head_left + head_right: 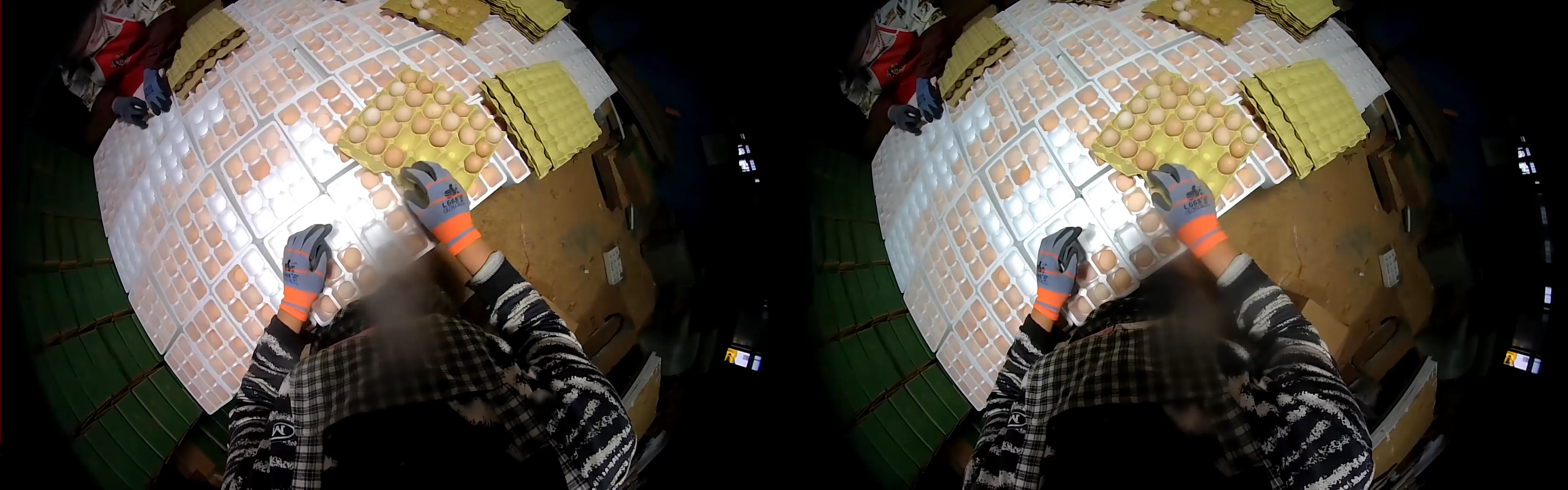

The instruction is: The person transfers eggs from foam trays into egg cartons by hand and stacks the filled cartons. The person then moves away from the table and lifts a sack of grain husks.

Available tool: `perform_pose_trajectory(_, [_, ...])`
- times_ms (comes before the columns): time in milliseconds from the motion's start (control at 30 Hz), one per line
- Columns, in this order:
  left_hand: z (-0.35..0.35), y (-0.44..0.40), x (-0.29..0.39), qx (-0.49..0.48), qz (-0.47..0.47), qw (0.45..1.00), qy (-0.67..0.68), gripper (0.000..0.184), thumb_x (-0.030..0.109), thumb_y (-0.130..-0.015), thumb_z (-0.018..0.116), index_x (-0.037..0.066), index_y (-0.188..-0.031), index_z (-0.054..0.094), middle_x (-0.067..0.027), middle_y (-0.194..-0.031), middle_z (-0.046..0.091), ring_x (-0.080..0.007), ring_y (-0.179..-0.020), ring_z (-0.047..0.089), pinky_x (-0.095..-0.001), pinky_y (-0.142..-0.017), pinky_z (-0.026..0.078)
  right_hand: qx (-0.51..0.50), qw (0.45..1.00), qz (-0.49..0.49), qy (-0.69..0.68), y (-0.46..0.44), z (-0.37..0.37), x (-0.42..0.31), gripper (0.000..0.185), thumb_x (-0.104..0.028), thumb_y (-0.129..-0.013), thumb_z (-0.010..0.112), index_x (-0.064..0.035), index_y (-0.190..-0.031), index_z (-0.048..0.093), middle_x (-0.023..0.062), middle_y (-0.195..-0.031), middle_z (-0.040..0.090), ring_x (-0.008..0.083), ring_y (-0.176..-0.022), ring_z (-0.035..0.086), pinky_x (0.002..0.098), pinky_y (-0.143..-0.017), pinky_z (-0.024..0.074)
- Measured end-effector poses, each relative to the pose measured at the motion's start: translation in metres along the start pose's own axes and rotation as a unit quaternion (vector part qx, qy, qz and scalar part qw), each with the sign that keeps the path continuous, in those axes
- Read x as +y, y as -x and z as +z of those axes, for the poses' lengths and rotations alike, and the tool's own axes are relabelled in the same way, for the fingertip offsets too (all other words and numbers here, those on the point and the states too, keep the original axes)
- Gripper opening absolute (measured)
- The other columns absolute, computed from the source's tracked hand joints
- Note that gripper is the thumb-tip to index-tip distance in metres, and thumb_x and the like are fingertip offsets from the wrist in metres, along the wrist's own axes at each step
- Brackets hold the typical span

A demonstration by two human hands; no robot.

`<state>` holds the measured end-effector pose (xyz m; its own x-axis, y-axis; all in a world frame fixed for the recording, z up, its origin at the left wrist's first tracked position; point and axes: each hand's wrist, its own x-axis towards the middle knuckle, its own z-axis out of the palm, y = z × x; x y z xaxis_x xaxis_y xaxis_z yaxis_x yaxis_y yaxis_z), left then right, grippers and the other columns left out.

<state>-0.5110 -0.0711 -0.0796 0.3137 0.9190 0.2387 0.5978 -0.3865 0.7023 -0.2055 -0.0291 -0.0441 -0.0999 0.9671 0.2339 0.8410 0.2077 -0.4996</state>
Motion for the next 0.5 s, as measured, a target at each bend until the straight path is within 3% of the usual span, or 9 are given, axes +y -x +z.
perform_pose_trajectory(100, [0.030,-0.103,0.020,-0.065,0.099,0.986,-0.113,0.049,0.013,-0.084,0.061,0.011,-0.134,0.062,-0.0123,-0.132,0.063,-0.0383,-0.118,0.055,-0.0462,-0.103,0.045,-0.193,0.961,0.162,0.116,-0.020,-0.027,0.023,0.040,-0.039,-0.089,0.068,-0.0169,-0.123,0.066,0.0104,-0.119,0.063,0.0310,-0.109,0.063,0.0431,-0.092,0.0515])
perform_pose_trajectory(133, [0.043,-0.133,0.024,-0.129,0.105,0.975,-0.148,0.050,0.017,-0.086,0.062,0.014,-0.136,0.061,-0.0096,-0.138,0.060,-0.0355,-0.122,0.054,-0.0457,-0.105,0.043,-0.173,0.968,0.126,0.132,-0.017,-0.020,0.033,0.041,-0.041,-0.089,0.068,-0.0169,-0.122,0.066,0.0101,-0.119,0.064,0.0311,-0.108,0.064,0.0435,-0.091,0.0517])
perform_pose_trajectory(200, [0.088,-0.166,0.003,-0.140,0.169,0.954,-0.204,0.051,0.017,-0.088,0.062,0.020,-0.139,0.059,-0.0042,-0.143,0.057,-0.0292,-0.128,0.051,-0.0425,-0.110,0.037,-0.131,0.976,0.052,0.165,-0.006,0.001,0.062,0.041,-0.044,-0.089,0.067,-0.0171,-0.120,0.066,0.0095,-0.118,0.064,0.0312,-0.107,0.065,0.0443,-0.090,0.0520])
perform_pose_trajectory(267, [0.100,-0.187,0.000,-0.171,0.229,0.927,-0.240,0.047,0.015,-0.086,0.064,0.020,-0.133,0.062,-0.0031,-0.136,0.060,-0.0288,-0.124,0.053,-0.0420,-0.109,0.038,-0.150,0.984,0.089,0.021,-0.010,-0.009,0.078,0.046,-0.038,-0.086,0.073,-0.0194,-0.128,0.065,0.0096,-0.122,0.066,0.0291,-0.105,0.067,0.0420,-0.090,0.0545])
perform_pose_trajectory(333, [0.082,-0.200,0.015,-0.191,0.199,0.941,-0.197,0.040,0.011,-0.086,0.063,0.017,-0.126,0.063,-0.0057,-0.128,0.060,-0.0291,-0.120,0.054,-0.0414,-0.107,0.040,-0.123,0.966,0.123,-0.189,-0.017,-0.022,0.106,0.050,-0.031,-0.085,0.076,-0.0191,-0.133,0.065,0.0096,-0.125,0.067,0.0261,-0.105,0.067,0.0397,-0.091,0.0556])
perform_pose_trajectory(367, [0.075,-0.202,0.020,-0.201,0.181,0.947,-0.175,0.037,0.010,-0.086,0.063,0.015,-0.122,0.064,-0.0070,-0.124,0.060,-0.0293,-0.118,0.055,-0.0412,-0.106,0.041,-0.107,0.922,0.183,-0.324,-0.024,-0.024,0.116,0.053,-0.021,-0.084,0.077,-0.0172,-0.136,0.064,0.0097,-0.129,0.066,0.0211,-0.107,0.067,0.0359,-0.092,0.0556])
perform_pose_trajectory(400, [0.077,-0.201,0.017,-0.122,0.125,0.984,-0.043,0.033,0.009,-0.086,0.062,0.013,-0.118,0.064,-0.0083,-0.120,0.060,-0.0296,-0.116,0.055,-0.0408,-0.104,0.042,-0.068,0.814,0.198,-0.542,-0.036,-0.022,0.113,0.049,-0.019,-0.085,0.077,-0.0137,-0.133,0.065,0.0082,-0.125,0.066,0.0188,-0.106,0.066,0.0346,-0.093,0.0546])
perform_pose_trajectory(467, [0.086,-0.197,0.003,0.044,0.007,0.975,0.218,0.025,0.006,-0.086,0.060,0.009,-0.111,0.064,-0.0111,-0.113,0.058,-0.0303,-0.113,0.055,-0.0402,-0.099,0.045,-0.079,0.901,0.078,-0.419,-0.076,-0.036,0.092,0.045,-0.011,-0.087,0.072,-0.0118,-0.131,0.064,0.0066,-0.122,0.064,0.0178,-0.110,0.063,0.0357,-0.095,0.0540])
perform_pose_trajectory(500, [0.088,-0.199,-0.018,0.037,-0.088,0.956,0.277,0.021,0.010,-0.089,0.059,0.005,-0.108,0.063,-0.0140,-0.113,0.055,-0.0321,-0.110,0.056,-0.0389,-0.096,0.047,-0.100,0.948,0.022,-0.302,-0.095,-0.034,0.079,0.043,-0.010,-0.087,0.069,-0.0152,-0.129,0.065,0.0057,-0.121,0.064,0.0213,-0.110,0.063,0.0370,-0.094,0.0531])
